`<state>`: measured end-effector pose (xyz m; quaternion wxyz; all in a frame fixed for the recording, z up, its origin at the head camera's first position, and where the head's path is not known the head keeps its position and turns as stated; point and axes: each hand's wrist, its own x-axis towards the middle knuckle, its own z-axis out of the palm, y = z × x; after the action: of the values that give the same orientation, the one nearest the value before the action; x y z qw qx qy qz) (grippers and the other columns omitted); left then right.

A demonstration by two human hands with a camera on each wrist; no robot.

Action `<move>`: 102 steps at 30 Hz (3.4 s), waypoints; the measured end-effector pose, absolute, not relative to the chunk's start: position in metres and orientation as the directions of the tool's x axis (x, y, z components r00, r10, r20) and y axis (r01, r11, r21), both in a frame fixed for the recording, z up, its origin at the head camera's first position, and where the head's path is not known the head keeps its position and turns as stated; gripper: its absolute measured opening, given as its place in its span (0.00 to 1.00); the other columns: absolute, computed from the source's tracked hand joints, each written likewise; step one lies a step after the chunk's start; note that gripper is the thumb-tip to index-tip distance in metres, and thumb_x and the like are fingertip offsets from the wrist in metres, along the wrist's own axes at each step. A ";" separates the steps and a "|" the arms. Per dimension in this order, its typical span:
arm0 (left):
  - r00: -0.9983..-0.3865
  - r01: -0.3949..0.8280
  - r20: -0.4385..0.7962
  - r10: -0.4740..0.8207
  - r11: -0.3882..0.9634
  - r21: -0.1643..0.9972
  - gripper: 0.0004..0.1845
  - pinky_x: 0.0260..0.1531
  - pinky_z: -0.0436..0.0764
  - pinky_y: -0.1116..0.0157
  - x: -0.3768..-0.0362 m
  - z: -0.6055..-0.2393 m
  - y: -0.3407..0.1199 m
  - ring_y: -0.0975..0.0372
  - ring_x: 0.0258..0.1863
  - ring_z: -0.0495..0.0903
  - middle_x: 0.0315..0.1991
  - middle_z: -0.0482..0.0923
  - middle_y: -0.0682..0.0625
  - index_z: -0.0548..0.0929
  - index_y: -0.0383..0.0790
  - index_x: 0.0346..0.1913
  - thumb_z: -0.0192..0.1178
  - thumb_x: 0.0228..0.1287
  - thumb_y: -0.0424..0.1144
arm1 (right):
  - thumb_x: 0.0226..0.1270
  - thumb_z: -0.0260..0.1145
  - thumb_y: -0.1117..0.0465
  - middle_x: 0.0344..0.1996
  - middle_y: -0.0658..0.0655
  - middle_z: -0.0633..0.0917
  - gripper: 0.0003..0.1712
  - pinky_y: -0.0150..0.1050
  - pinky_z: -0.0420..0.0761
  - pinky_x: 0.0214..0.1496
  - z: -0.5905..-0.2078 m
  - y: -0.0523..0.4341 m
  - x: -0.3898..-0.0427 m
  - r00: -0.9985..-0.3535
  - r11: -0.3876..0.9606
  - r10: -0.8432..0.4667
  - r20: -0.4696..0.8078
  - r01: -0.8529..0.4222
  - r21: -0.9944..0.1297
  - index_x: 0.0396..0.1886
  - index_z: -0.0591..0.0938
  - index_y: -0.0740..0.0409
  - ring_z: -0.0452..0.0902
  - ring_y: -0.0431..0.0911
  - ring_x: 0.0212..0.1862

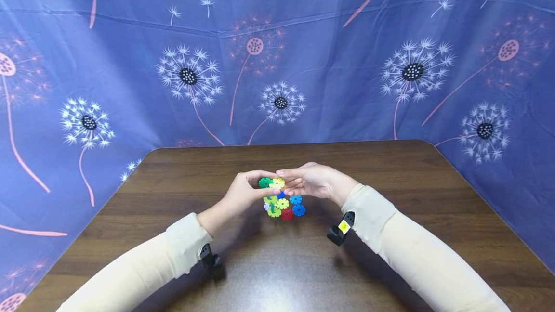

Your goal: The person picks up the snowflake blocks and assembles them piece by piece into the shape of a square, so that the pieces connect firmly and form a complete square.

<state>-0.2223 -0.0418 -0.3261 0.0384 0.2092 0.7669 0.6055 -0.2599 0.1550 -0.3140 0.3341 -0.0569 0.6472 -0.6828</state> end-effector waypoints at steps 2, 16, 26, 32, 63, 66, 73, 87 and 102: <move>-0.912 0.272 0.188 0.364 0.194 0.943 0.17 0.30 0.78 0.67 -0.223 -0.325 -0.043 0.68 0.27 0.76 0.33 0.81 0.46 0.81 0.36 0.43 0.66 0.47 0.36 | 0.59 0.60 0.57 0.26 0.56 0.80 0.12 0.35 0.78 0.38 -0.314 0.157 -0.261 -0.783 0.075 -0.518 -0.345 0.361 -0.930 0.33 0.78 0.63 0.77 0.43 0.28; -0.916 0.278 0.185 0.355 0.229 0.933 0.17 0.28 0.77 0.68 -0.225 -0.321 -0.047 0.69 0.25 0.75 0.31 0.82 0.49 0.82 0.40 0.42 0.67 0.46 0.39 | 0.60 0.58 0.64 0.31 0.56 0.83 0.21 0.43 0.76 0.45 -0.330 0.176 -0.281 -0.888 0.175 -0.388 -0.245 0.191 -0.966 0.49 0.71 0.76 0.78 0.46 0.34; -0.919 0.250 0.154 0.364 0.233 0.940 0.17 0.30 0.77 0.67 -0.225 -0.322 -0.048 0.68 0.25 0.76 0.30 0.82 0.50 0.81 0.39 0.43 0.66 0.47 0.38 | 0.53 0.64 0.65 0.39 0.64 0.81 0.18 0.45 0.75 0.47 -0.354 0.175 -0.310 -0.962 0.433 -0.197 -0.189 0.087 -0.897 0.42 0.77 0.72 0.77 0.55 0.43; -0.924 0.234 0.147 0.354 0.218 0.948 0.16 0.31 0.77 0.67 -0.237 -0.338 -0.049 0.66 0.28 0.77 0.31 0.82 0.52 0.82 0.47 0.41 0.67 0.45 0.41 | 0.45 0.71 0.61 0.42 0.60 0.79 0.22 0.42 0.76 0.43 -0.367 0.172 -0.325 -0.974 0.609 -0.125 -0.192 0.077 -0.789 0.41 0.79 0.66 0.77 0.50 0.37; -0.930 0.202 0.114 0.351 0.227 0.953 0.17 0.35 0.77 0.64 -0.241 -0.349 -0.047 0.64 0.32 0.77 0.35 0.81 0.49 0.82 0.51 0.40 0.67 0.43 0.48 | 0.39 0.73 0.69 0.21 0.54 0.78 0.16 0.37 0.76 0.30 -0.380 0.174 -0.331 -0.968 0.694 -0.169 -0.186 0.017 -0.720 0.31 0.79 0.67 0.74 0.44 0.23; -0.929 0.207 0.115 0.353 0.236 0.950 0.18 0.34 0.77 0.65 -0.241 -0.349 -0.047 0.65 0.31 0.77 0.34 0.82 0.50 0.83 0.51 0.40 0.68 0.42 0.49 | 0.44 0.69 0.72 0.23 0.56 0.81 0.11 0.40 0.78 0.34 -0.381 0.178 -0.330 -0.958 0.638 -0.199 -0.206 0.033 -0.770 0.32 0.80 0.69 0.77 0.46 0.26; -0.926 0.197 0.113 0.361 0.205 0.959 0.18 0.37 0.77 0.57 -0.229 -0.333 -0.049 0.67 0.28 0.77 0.32 0.81 0.50 0.81 0.41 0.42 0.67 0.46 0.43 | 0.50 0.64 0.73 0.23 0.59 0.82 0.10 0.44 0.78 0.37 -0.372 0.187 -0.325 -0.944 0.498 -0.253 -0.211 0.060 -0.865 0.34 0.78 0.75 0.78 0.47 0.25; -0.945 0.176 0.104 0.309 0.214 0.961 0.18 0.37 0.77 0.64 -0.227 -0.327 -0.047 0.67 0.32 0.78 0.38 0.81 0.45 0.80 0.37 0.44 0.65 0.49 0.39 | 0.50 0.66 0.68 0.31 0.59 0.84 0.17 0.43 0.77 0.42 -0.331 0.182 -0.303 -0.950 0.253 -0.291 -0.112 0.037 -0.967 0.40 0.76 0.74 0.79 0.51 0.36; -0.952 0.193 0.130 0.278 0.214 0.957 0.16 0.36 0.77 0.58 -0.229 -0.321 -0.046 0.67 0.29 0.77 0.35 0.81 0.49 0.82 0.42 0.43 0.66 0.47 0.39 | 0.46 0.70 0.65 0.30 0.61 0.84 0.16 0.47 0.77 0.41 -0.312 0.169 -0.265 -0.932 0.225 -0.356 -0.064 -0.019 -0.974 0.34 0.80 0.70 0.80 0.53 0.36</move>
<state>-0.2288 -0.0455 -0.3208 0.0350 0.1515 0.7785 0.6081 -0.2650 0.1685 -0.3123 0.1379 -0.1219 0.7705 -0.6103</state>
